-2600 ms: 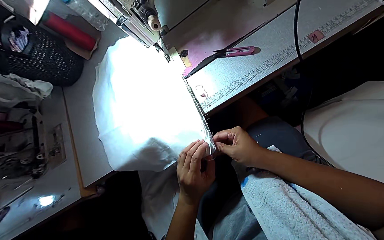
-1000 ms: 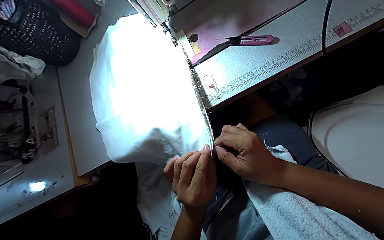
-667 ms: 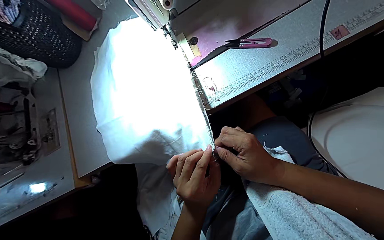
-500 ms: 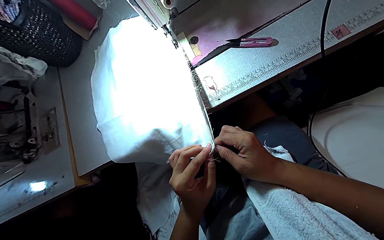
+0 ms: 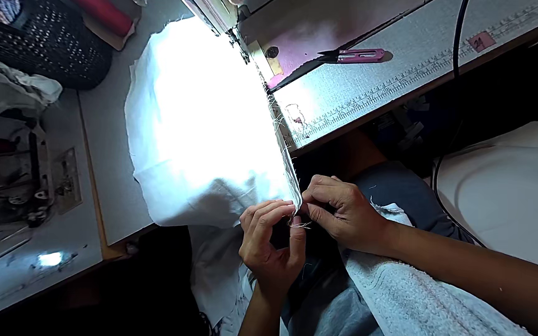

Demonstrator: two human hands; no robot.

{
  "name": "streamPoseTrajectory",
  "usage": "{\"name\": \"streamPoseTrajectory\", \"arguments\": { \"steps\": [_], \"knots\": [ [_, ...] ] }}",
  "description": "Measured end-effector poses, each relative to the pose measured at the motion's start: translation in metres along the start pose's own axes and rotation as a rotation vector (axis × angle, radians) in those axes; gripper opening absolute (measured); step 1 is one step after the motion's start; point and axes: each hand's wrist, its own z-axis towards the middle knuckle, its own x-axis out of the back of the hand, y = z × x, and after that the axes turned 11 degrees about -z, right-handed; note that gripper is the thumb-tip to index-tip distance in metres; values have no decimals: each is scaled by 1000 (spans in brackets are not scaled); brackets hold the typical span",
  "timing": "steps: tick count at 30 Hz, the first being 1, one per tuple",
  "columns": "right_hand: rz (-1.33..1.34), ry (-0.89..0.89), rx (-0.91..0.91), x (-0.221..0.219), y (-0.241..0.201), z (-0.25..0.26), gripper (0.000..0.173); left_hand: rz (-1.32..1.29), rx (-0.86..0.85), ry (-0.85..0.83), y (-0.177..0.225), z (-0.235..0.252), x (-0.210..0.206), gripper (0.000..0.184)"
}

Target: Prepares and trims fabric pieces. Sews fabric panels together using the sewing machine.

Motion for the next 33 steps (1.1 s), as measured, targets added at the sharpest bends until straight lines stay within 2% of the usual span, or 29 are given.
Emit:
{"name": "streamPoseTrajectory", "arguments": {
  "steps": [3, 9, 16, 21, 28, 30, 33],
  "knots": [
    [-3, -2, 1, 1, 0, 0, 17, 69, -50, -2, 0, 1, -1, 26],
    [-13, 9, 24, -2, 1, 1, 16, 203, -72, 2, 8, 11, -3, 12],
    [-8, -3, 1, -2, 1, -1, 18, 377, -110, -12, 14, 11, -1, 15],
    [1, -3, -13, -1, -1, -1, 18, 121, -49, -56, 4, 8, 1, 12],
    [35, 1, -47, -2, 2, -3, 19, -8, -55, -41, -5, 2, -10, 13],
    [47, 1, -58, -2, 3, -4, 19, -140, 30, 22, -5, 1, -12, 12],
    [44, -3, -58, -2, 0, -3, 20, -419, 291, 201, -2, 3, -14, 12]
  ]
}}
